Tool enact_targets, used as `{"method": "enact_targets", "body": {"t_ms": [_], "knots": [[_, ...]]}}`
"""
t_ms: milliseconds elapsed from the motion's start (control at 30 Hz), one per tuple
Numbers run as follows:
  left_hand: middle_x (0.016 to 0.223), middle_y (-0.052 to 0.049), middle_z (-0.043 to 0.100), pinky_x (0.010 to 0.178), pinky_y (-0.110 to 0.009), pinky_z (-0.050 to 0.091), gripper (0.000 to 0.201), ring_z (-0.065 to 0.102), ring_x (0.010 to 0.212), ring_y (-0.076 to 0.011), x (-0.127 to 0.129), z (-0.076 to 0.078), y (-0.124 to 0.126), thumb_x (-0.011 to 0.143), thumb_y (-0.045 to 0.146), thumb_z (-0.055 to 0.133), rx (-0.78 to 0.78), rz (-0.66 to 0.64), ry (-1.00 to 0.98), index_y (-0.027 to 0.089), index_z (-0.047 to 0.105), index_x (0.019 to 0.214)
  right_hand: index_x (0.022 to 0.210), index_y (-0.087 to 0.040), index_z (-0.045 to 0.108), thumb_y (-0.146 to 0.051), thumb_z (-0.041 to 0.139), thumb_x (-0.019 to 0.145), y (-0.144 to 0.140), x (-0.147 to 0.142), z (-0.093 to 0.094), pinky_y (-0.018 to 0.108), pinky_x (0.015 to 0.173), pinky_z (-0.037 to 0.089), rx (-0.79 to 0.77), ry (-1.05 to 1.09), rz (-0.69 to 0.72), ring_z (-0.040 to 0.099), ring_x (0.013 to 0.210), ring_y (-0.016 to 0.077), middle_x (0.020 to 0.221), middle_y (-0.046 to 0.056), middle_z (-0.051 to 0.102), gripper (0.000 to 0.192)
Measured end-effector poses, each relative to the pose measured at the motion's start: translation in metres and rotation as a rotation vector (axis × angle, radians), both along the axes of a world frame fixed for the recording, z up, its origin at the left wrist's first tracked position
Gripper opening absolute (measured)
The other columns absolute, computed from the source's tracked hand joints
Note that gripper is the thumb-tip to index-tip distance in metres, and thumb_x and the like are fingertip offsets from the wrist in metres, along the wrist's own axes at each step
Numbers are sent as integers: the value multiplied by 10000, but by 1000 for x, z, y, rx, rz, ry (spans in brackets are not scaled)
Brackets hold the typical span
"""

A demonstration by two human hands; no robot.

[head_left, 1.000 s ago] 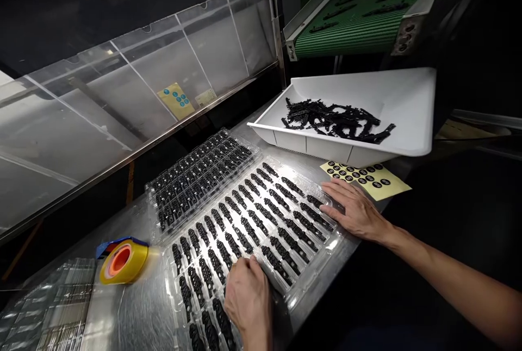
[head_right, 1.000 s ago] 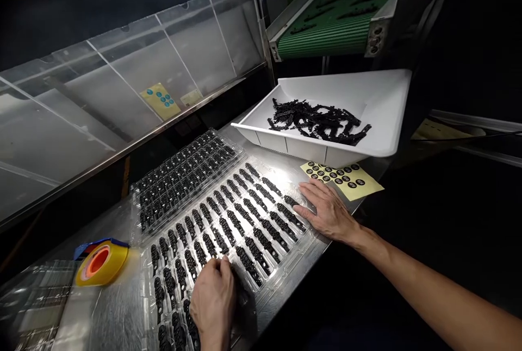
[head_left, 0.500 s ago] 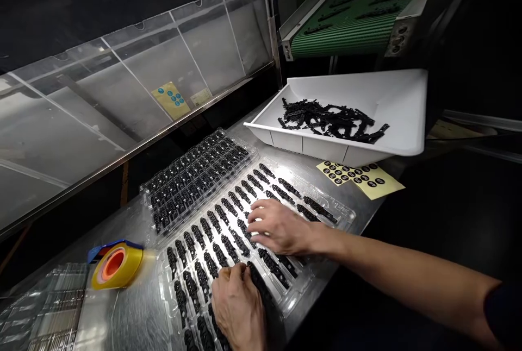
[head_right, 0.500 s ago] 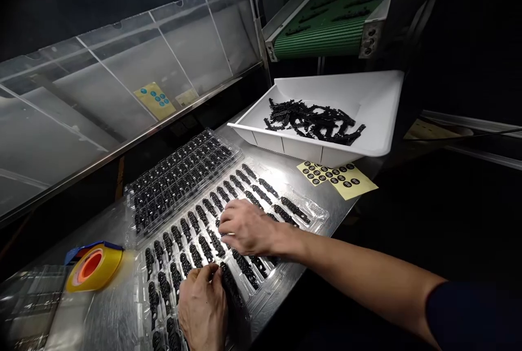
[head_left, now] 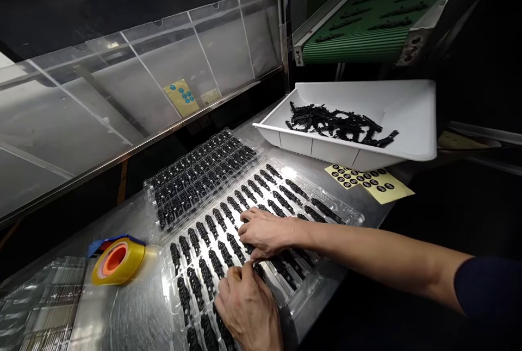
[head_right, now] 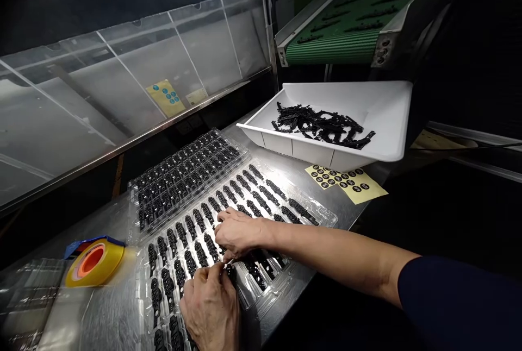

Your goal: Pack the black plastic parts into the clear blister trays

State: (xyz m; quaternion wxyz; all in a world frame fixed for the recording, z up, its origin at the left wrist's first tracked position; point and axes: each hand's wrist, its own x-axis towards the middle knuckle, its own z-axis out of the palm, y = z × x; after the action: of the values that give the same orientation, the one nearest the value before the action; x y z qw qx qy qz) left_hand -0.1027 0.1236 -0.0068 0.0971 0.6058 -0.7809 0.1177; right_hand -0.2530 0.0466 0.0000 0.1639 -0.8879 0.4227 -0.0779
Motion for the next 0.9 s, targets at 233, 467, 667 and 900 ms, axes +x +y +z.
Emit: {"method": "enact_targets", "body": {"t_ms": [233, 467, 667, 900], "knots": [[870, -63, 653, 694, -353, 345, 230, 527, 820, -242, -3, -2, 9, 865, 208, 507, 140, -10, 35, 211, 713, 968, 656, -160, 597, -325, 587, 876, 7, 2, 0, 404, 871, 311, -118, 42, 57, 482, 994, 254, 770, 60, 663, 276], [1010, -122, 641, 764, -348, 380, 327, 577, 931, -265, -14, 15, 8, 911, 224, 390, 504, 165, 176, 162, 651, 1098, 758, -151, 515, -302, 349, 1001, -1, -10, 15, 302, 748, 395, -65, -193, -217, 432, 611, 117, 693, 0, 539, 331], [963, -60, 699, 777, -347, 392, 256, 604, 906, -256, -16, 28, -4, 888, 324, 450, 637, 340, 459, 230, 636, 1037, 778, -151, 583, -387, 447, 977, -30, -2, 15, 319, 754, 389, 41, -62, -128, 467, 693, 147, 734, 19, 553, 338], [898, -44, 690, 820, -348, 432, 264, 620, 853, -219, 1, 21, -11, 774, 418, 529, 657, 348, 773, 224, 639, 915, 1063, -156, 611, -366, 508, 945, -26, 6, -3, 355, 760, 386, -133, -15, -182, 463, 842, 210, 879, 68, 567, 263]]}}
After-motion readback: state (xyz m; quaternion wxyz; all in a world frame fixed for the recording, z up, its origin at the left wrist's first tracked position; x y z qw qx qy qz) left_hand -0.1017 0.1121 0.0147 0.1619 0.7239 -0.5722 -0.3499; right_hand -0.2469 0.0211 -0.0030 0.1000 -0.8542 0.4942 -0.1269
